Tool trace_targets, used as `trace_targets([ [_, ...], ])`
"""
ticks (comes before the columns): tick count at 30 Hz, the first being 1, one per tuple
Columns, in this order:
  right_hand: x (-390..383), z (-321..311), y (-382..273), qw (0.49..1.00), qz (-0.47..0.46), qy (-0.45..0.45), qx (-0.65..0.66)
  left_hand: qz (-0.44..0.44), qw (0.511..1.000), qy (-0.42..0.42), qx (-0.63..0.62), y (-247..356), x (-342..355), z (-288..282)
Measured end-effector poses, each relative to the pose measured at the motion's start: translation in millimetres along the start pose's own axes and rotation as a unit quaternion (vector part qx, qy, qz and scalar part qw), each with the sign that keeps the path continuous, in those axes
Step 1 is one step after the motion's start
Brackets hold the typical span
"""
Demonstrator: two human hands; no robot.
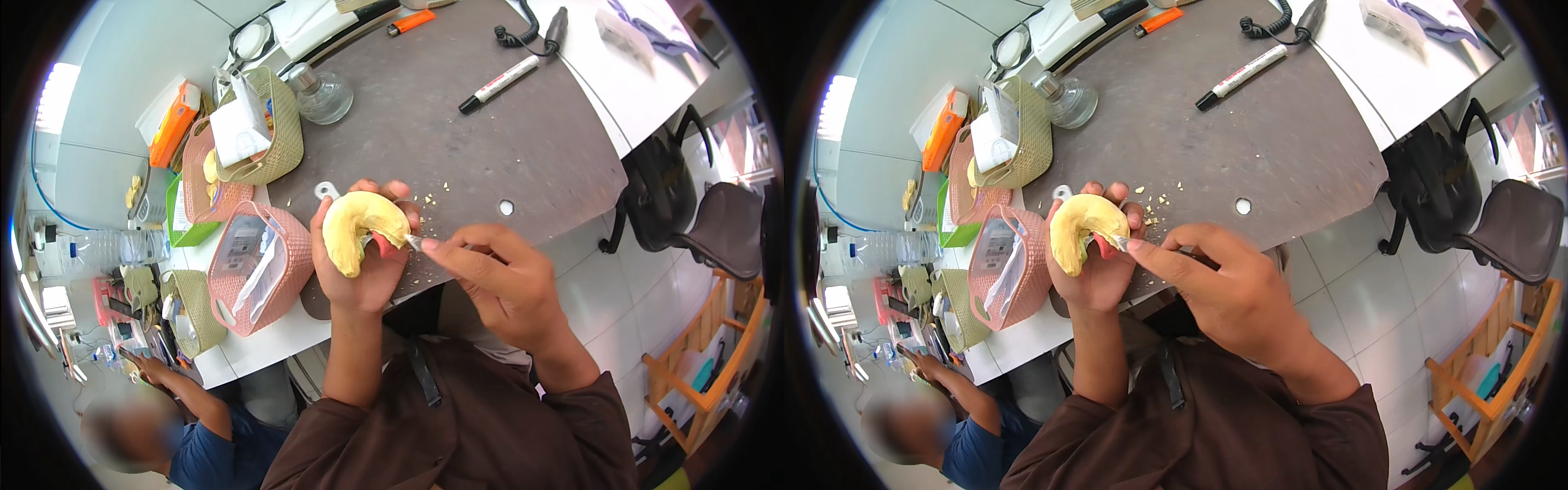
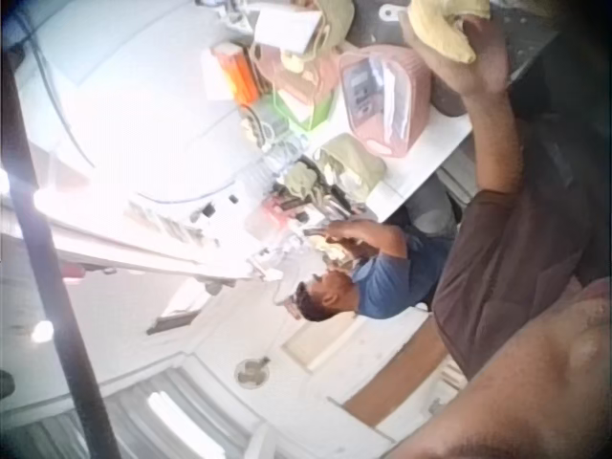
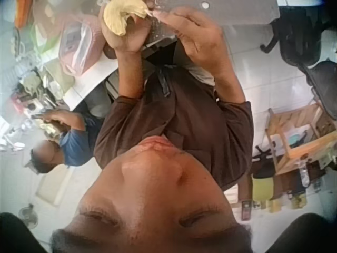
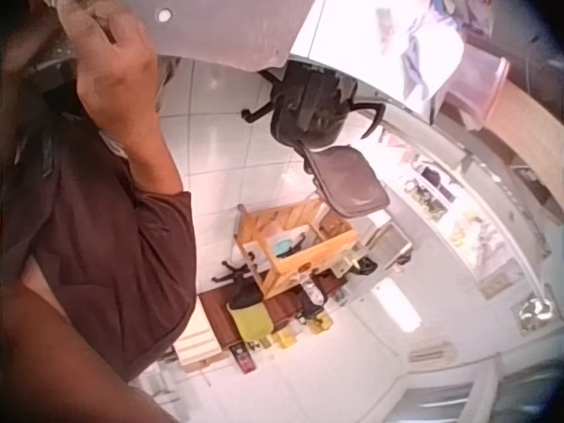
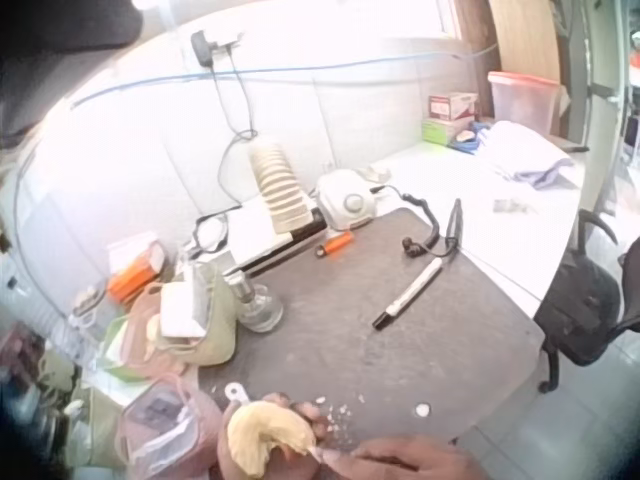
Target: The person uses a small carving tool to shave off excess material from a yellow dental impression model held by hand.
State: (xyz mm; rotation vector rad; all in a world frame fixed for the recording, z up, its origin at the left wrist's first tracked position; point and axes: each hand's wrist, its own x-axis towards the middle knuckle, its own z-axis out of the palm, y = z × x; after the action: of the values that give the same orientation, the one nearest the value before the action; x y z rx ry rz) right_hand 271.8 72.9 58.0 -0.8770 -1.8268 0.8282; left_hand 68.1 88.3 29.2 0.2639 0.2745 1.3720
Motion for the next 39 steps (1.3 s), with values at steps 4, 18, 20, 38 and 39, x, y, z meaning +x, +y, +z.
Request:
trace_targets([
  [4,-0.5,13.4,-1.9,1.0,0.004,0.019,-0.007,-0.006,0.998,0.048,0.036,-3.2,-0.6,-6.9],
  [18,-3.3,28.6,-2.9,0.999,-0.001,0.035,-0.007,0.055,0.984,0.042,0.167,-12.4,-3.9,-14.6],
  [20,-3.5,29.5,-3.8,0.999,0.003,0.042,-0.009,0.072,0.976,0.035,0.204,-13.2,-2.9,-14.9],
  [38,-3.7,10.5,2.0,0.973,-0.028,0.012,-0.228,0.203,0.913,0.105,0.337,-27.1,-4.7,5.4],
  [39,-2.7,10.6,2.4,0.972,-0.032,0.019,-0.234,0.206,0.91,0.107,0.344,-27.9,-4.2,6.1],
])
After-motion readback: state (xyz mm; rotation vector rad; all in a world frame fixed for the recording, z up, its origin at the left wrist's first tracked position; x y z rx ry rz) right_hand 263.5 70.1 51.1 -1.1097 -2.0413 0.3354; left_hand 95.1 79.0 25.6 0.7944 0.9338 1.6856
